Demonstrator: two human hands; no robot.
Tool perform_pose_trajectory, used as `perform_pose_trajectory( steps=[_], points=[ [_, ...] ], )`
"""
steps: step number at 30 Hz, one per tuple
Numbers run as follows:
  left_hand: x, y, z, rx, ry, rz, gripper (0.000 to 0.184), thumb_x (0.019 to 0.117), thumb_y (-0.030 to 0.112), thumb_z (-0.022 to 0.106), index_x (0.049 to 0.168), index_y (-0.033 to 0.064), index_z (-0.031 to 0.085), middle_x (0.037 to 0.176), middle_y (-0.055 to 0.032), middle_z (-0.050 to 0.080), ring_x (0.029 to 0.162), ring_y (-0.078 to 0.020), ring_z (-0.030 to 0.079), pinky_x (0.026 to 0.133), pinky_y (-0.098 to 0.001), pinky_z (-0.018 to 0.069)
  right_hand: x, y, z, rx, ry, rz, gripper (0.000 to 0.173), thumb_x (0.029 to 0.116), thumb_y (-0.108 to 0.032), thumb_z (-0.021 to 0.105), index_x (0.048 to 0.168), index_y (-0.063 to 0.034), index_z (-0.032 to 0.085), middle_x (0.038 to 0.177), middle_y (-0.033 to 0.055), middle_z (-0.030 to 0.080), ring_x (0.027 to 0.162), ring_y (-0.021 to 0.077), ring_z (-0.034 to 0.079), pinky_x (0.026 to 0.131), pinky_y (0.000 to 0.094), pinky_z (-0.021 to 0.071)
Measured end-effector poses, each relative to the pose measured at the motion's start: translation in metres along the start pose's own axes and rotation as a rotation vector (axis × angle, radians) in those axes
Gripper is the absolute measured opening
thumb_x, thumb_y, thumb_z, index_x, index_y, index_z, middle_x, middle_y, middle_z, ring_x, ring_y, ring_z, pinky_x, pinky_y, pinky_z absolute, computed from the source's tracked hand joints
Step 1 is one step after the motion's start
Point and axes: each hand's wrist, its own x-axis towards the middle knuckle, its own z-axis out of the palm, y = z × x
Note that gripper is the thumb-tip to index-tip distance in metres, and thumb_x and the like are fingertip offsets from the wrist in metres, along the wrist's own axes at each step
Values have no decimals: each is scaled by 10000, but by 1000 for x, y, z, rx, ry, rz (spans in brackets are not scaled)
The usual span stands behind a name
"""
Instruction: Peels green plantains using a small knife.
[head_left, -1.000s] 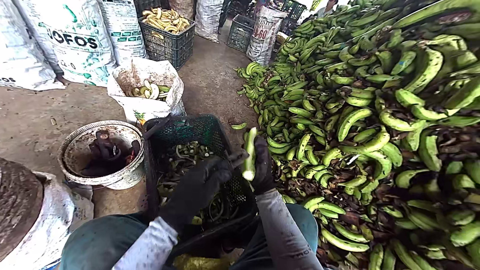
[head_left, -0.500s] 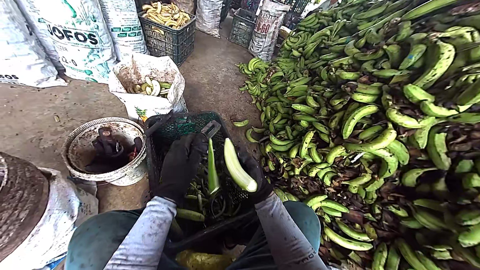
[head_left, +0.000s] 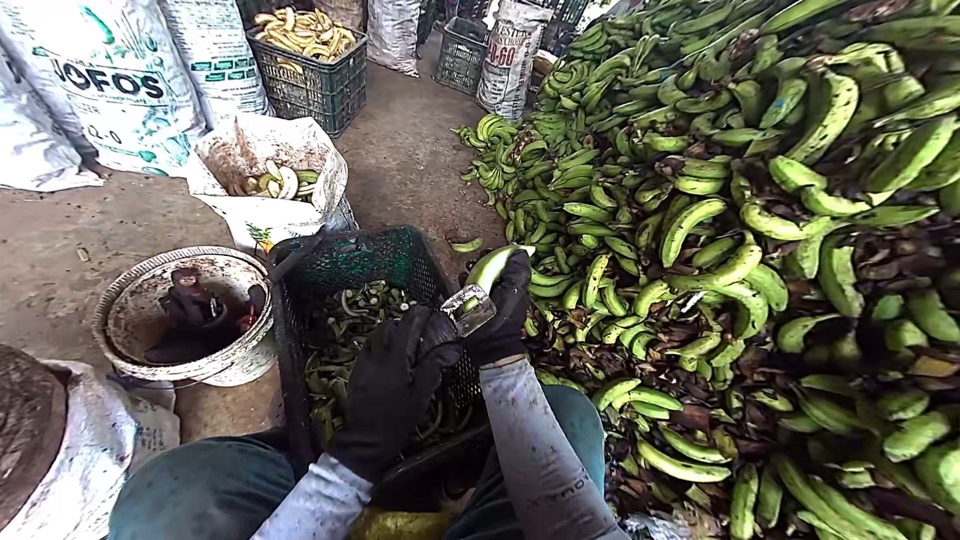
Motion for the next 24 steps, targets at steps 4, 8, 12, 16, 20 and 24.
perform_pose_trajectory(
  steps=[4, 8, 12, 16, 20, 24],
  points=[
    [14, -15, -3, -7, -31, 1, 551, 1021, 483, 485, 1425, 127, 600, 1173, -194, 675, 1056, -360, 662, 898, -562, 540, 0, 1, -16, -166, -353, 8, 345, 1071, -371, 356, 1300, -189, 540, 1010, -1, 643, 829, 94, 634, 699, 312, 564],
    [41, -33, -16, 10, -101, -114, 473, 1056, 405, 475, 1464, 182, 563, 1291, -158, 641, 1169, -338, 625, 972, -587, 497, 3, -13, -35, -295, -968, 198, 333, 1041, -298, 416, 1282, -139, 581, 1021, 1, 658, 882, 69, 637, 778, 274, 564],
    [58, -55, -20, -39, -128, -273, 436, 1089, 420, 441, 1448, 208, 566, 1336, -136, 624, 1217, -325, 608, 999, -605, 484, -3, -22, -39, -416, -1092, 437, 558, 960, -386, 537, 1441, -105, 515, 1137, 53, 680, 977, 101, 657, 872, 295, 563],
    [48, -40, -14, -16, -218, -217, 536, 1062, 537, 410, 1460, 209, 555, 1333, -124, 633, 1184, -310, 631, 979, -598, 503, 13, 5, -52, -55, -864, 468, 360, 1008, -454, 468, 1217, -193, 600, 928, 26, 687, 783, 113, 672, 691, 308, 589],
    [30, -31, 16, 30, -186, 27, 627, 1029, 608, 374, 1471, 206, 564, 1273, -142, 671, 1148, -319, 657, 955, -578, 524, 20, 7, -41, 364, -486, 521, 393, 1056, -483, 376, 1170, -189, 609, 958, 31, 676, 823, 150, 683, 689, 351, 603],
    [21, -26, 28, 121, 1, 198, 641, 1004, 621, 443, 1411, 162, 630, 1151, -204, 693, 1065, -382, 666, 920, -585, 521, 30, 6, -41, 538, -230, 557, 428, 1056, -503, 354, 1094, -166, 615, 917, 29, 680, 809, 152, 690, 693, 340, 600]
  ],
)
